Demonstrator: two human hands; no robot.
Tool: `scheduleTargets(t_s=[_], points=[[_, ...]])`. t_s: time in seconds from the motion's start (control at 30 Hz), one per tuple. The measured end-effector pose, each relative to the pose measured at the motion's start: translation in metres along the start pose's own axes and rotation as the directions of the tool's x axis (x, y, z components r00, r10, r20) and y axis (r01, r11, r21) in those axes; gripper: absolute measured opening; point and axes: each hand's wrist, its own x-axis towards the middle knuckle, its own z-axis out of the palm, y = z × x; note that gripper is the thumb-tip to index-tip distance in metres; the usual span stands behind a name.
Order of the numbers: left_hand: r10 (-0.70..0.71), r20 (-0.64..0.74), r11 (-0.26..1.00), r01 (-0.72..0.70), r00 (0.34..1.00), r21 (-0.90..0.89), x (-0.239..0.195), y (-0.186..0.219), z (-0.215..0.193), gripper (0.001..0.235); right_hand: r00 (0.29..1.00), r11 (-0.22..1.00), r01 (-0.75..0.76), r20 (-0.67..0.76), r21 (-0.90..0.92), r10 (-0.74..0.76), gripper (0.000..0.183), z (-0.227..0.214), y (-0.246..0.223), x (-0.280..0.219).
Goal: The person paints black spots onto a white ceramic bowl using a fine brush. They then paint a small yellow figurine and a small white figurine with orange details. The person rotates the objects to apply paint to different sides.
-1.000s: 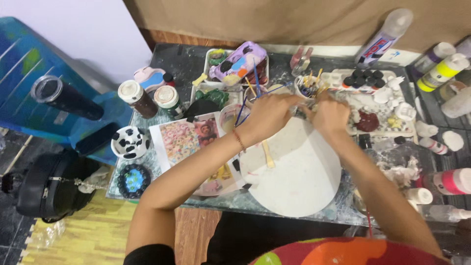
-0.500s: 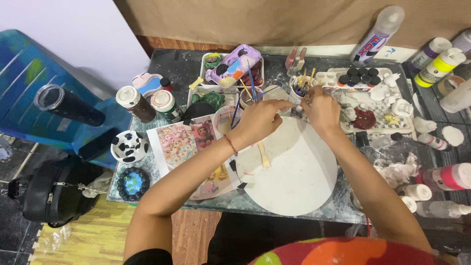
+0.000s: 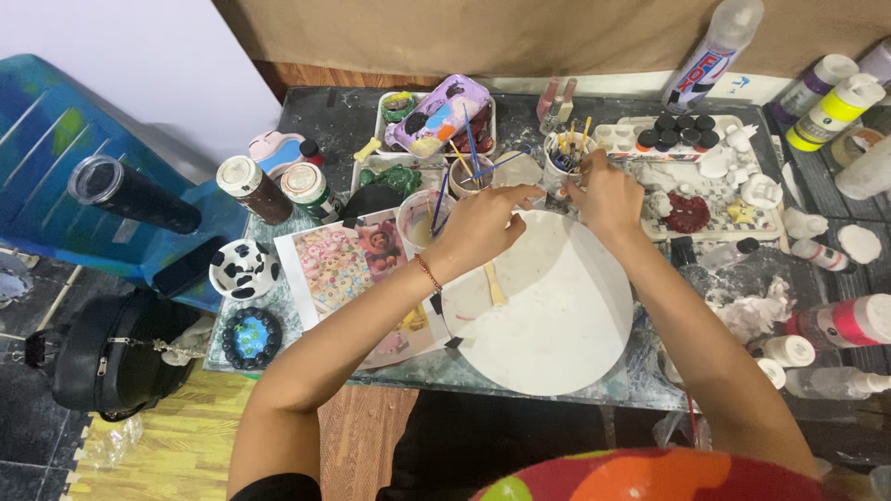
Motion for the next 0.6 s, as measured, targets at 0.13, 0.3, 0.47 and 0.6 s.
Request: scheduleTargets(t_s=[0.13, 0.3, 0.47, 0.6], points=[[-0.007, 0.017, 1.0, 0.007, 1.0, -0.002, 0.003, 0.0, 0.001, 0.046, 0.999, 1.0, 0.006, 0.037, 0.011, -0.007, 0.037, -0.001, 0.002, 0.002], [-0.03, 0.03, 1.0, 0.029, 0.999, 0.001, 0.005, -0.001, 0.005, 0.046, 0.997, 0.998, 0.032, 0.072, 0.053, -0.035, 0.036, -0.002, 0.011, 0.006], [-0.045, 0.05, 0.999, 0.046, 0.998, -0.004, 0.006, -0.002, 0.006, 0.047, 0.993, 0.992, 0.106, 0.043, 0.073, -0.11, 0.035, -0.001, 0.013, 0.008], [-0.039, 0.04, 0.999, 0.039, 0.998, -0.013, 0.006, -0.006, 0.008, 0.047, 0.993, 0.991, 0.1, 0.045, 0.09, -0.105, 0.036, -0.001, 0.011, 0.009]])
